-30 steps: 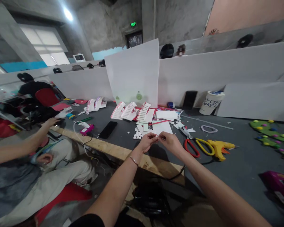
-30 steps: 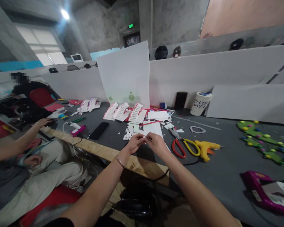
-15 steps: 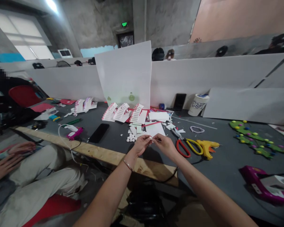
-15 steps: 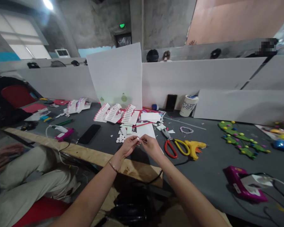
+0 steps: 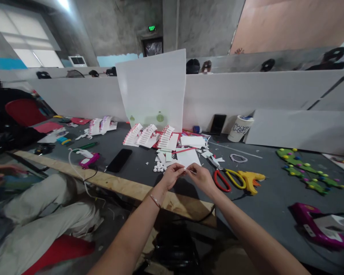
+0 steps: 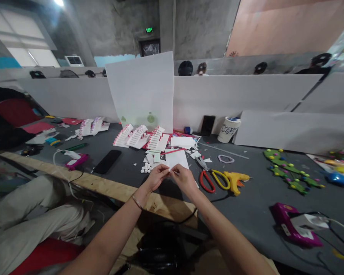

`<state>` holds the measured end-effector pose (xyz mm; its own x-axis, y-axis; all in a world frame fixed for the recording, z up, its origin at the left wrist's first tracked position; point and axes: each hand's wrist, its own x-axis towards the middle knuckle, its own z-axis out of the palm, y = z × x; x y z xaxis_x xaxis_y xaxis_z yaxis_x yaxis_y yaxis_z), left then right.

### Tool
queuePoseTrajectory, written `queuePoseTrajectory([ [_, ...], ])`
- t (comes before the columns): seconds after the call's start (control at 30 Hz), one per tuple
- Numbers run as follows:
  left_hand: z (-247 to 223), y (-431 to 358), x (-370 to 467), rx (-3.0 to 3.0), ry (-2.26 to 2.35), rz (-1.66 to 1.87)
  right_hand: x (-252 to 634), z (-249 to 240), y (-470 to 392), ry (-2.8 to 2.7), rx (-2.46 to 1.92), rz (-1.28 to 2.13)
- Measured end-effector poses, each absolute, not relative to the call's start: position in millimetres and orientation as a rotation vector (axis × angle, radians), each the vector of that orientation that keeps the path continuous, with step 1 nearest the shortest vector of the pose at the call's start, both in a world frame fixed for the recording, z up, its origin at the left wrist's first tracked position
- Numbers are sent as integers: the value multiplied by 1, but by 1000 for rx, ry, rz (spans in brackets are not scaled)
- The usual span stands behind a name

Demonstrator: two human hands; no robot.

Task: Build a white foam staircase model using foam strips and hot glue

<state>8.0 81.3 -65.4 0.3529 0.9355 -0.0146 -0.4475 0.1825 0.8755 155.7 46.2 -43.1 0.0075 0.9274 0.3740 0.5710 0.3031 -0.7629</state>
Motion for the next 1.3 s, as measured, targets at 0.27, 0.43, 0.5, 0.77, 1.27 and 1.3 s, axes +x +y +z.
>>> queuePoseTrajectory([
  [0.27,-67,83,8,970,707,1107,159,-43,48,-1716,-1341,558],
  [0.43,-67,84,8,968,707,1116,161,-36,45,-1778,-1292,526],
  [0.5,-67,83,8,971,704,1112,161,-33,44,-1801,-1279,518],
  [0.77,-67,81,7,966,663,1068,166,-39,47,-1712,-1199,738],
  [1.27,-66,77,10,1017,687,1061,170,-42,47,-1791,-1263,564],
  [1.3,-66,77,11,1020,690,1068,170,-42,47,-1798,-1265,562],
])
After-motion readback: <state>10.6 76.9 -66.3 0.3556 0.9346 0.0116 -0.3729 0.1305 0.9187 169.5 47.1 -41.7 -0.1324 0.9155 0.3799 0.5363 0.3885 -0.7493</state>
